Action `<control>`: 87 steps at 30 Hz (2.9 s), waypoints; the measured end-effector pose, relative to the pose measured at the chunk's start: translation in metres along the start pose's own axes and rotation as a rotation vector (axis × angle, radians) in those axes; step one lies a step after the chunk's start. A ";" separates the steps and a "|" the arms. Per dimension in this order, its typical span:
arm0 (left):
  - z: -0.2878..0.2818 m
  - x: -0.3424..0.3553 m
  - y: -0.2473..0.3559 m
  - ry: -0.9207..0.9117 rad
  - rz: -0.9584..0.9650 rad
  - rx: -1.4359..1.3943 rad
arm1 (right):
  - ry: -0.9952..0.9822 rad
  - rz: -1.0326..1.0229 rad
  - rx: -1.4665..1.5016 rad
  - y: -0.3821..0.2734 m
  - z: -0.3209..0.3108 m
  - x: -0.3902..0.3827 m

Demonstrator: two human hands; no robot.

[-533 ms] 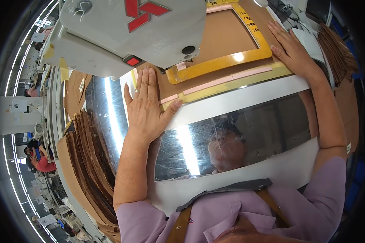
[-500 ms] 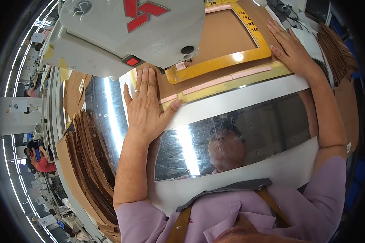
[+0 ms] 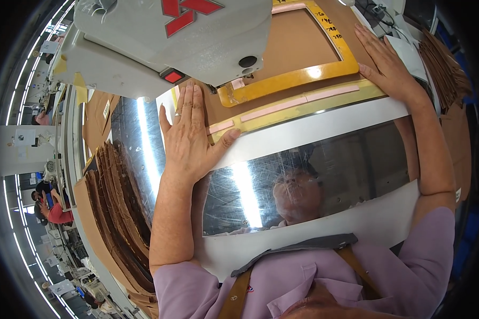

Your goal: The recorder uses a sewing machine to stitch together leather pieces for a bag, including aligning a label and trimming thread.

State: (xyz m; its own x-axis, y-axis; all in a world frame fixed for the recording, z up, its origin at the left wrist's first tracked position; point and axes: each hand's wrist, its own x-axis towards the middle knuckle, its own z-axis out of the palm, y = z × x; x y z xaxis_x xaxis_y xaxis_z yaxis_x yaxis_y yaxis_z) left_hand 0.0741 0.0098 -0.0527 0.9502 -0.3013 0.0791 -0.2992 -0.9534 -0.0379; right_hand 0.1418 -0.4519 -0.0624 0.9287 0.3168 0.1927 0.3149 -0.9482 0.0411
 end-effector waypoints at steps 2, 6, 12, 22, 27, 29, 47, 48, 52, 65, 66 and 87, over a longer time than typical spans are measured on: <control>0.000 -0.002 -0.001 0.006 0.008 0.001 | 0.011 -0.030 -0.006 0.001 -0.002 -0.004; -0.002 -0.006 0.000 0.026 0.020 -0.036 | 0.003 -0.001 -0.017 -0.003 -0.006 -0.005; -0.029 -0.019 0.012 0.201 0.148 -0.079 | 0.075 -0.049 0.040 -0.005 -0.013 -0.010; -0.023 -0.049 0.021 0.293 0.135 -0.073 | -0.082 -0.158 0.078 -0.039 -0.068 -0.047; -0.028 -0.044 0.027 0.320 0.044 -0.047 | 0.007 -0.147 0.168 -0.039 -0.053 -0.067; -0.027 -0.033 0.029 0.277 0.058 -0.098 | 0.026 -0.085 0.171 -0.026 -0.049 -0.080; -0.025 -0.041 0.013 0.126 0.117 -0.076 | 0.184 -0.098 0.127 -0.021 -0.031 -0.084; -0.024 -0.040 0.013 0.148 0.111 -0.083 | 0.199 -0.097 0.127 -0.021 -0.030 -0.084; -0.021 -0.042 0.008 0.198 0.100 -0.080 | 0.224 -0.085 0.123 -0.018 -0.028 -0.083; -0.021 -0.034 0.011 0.266 0.104 -0.071 | 0.352 -0.086 0.077 -0.018 -0.023 -0.079; -0.021 -0.034 0.010 0.238 0.093 -0.080 | 0.298 -0.081 0.092 -0.017 -0.023 -0.080; -0.013 -0.033 0.000 0.317 0.080 -0.069 | 0.231 -0.073 0.067 -0.017 -0.026 -0.078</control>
State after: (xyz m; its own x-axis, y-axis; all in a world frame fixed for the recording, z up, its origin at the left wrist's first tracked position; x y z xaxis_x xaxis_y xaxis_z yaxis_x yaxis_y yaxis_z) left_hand 0.0417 0.0197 -0.0420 0.8526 -0.3535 0.3850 -0.3868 -0.9221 0.0100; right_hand 0.0590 -0.4611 -0.0527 0.8360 0.3638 0.4107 0.3991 -0.9169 -0.0003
